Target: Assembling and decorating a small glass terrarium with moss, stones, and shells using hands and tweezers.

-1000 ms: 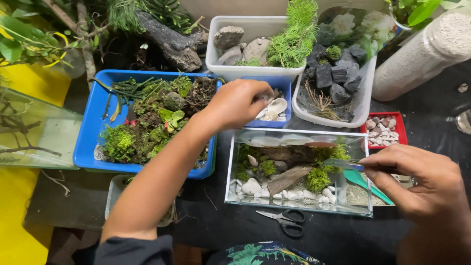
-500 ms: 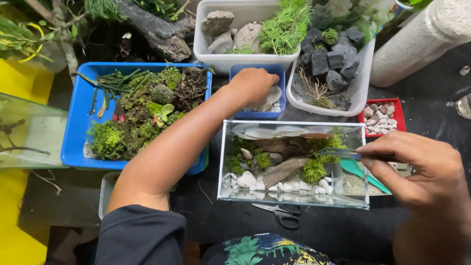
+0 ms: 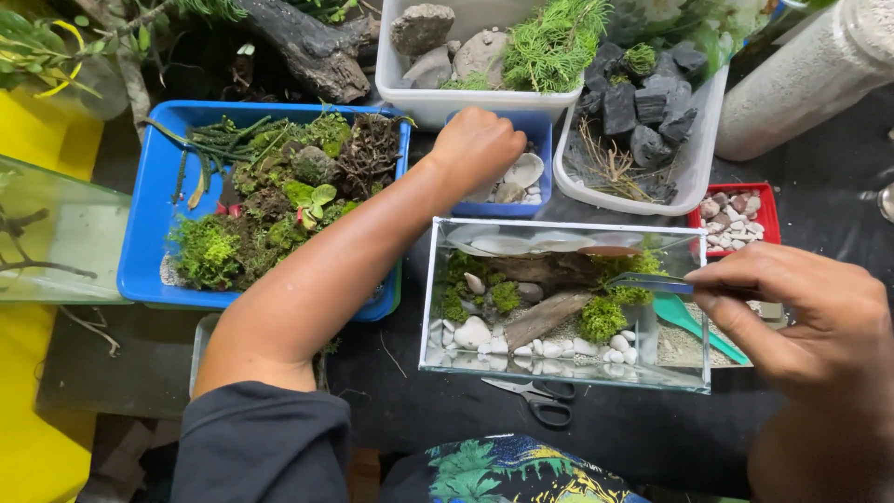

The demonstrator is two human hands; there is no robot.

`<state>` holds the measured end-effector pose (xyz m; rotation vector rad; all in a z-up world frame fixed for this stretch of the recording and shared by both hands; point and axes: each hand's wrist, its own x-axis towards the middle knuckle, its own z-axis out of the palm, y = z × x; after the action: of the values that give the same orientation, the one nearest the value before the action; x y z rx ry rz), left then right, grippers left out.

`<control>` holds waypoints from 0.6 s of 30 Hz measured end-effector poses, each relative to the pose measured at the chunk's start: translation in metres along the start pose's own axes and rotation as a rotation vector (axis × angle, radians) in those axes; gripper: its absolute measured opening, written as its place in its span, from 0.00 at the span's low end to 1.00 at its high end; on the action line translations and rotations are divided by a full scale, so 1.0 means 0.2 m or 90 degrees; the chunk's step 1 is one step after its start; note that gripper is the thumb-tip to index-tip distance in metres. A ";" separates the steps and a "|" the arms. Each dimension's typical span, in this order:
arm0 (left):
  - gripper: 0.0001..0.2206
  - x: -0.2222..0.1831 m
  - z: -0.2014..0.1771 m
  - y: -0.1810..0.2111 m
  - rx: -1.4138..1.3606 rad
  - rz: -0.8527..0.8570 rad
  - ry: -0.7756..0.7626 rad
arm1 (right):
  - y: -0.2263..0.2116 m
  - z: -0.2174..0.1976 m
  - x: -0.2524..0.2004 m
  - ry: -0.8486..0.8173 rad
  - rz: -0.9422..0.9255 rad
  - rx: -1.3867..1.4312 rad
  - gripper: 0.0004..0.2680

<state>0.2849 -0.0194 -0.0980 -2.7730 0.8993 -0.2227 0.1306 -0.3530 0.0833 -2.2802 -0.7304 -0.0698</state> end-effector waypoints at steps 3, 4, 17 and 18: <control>0.10 -0.05 -0.03 -0.03 -0.005 0.036 0.032 | -0.02 0.00 0.01 0.007 -0.001 -0.014 0.02; 0.10 -0.06 -0.08 -0.03 -0.005 0.037 0.031 | -0.01 0.00 0.00 0.007 0.000 -0.014 0.02; 0.10 -0.22 -0.46 -0.03 -0.223 -0.045 0.098 | 0.01 0.02 0.01 -0.010 -0.045 0.006 0.04; 0.13 -0.23 -0.50 -0.03 -0.246 -0.052 0.095 | -0.01 0.02 0.02 -0.014 -0.063 0.011 0.04</control>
<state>0.2303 -0.0027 -0.0039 -3.1904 0.9524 -0.3006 0.1323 -0.3470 0.0824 -2.2314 -0.8530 -0.0848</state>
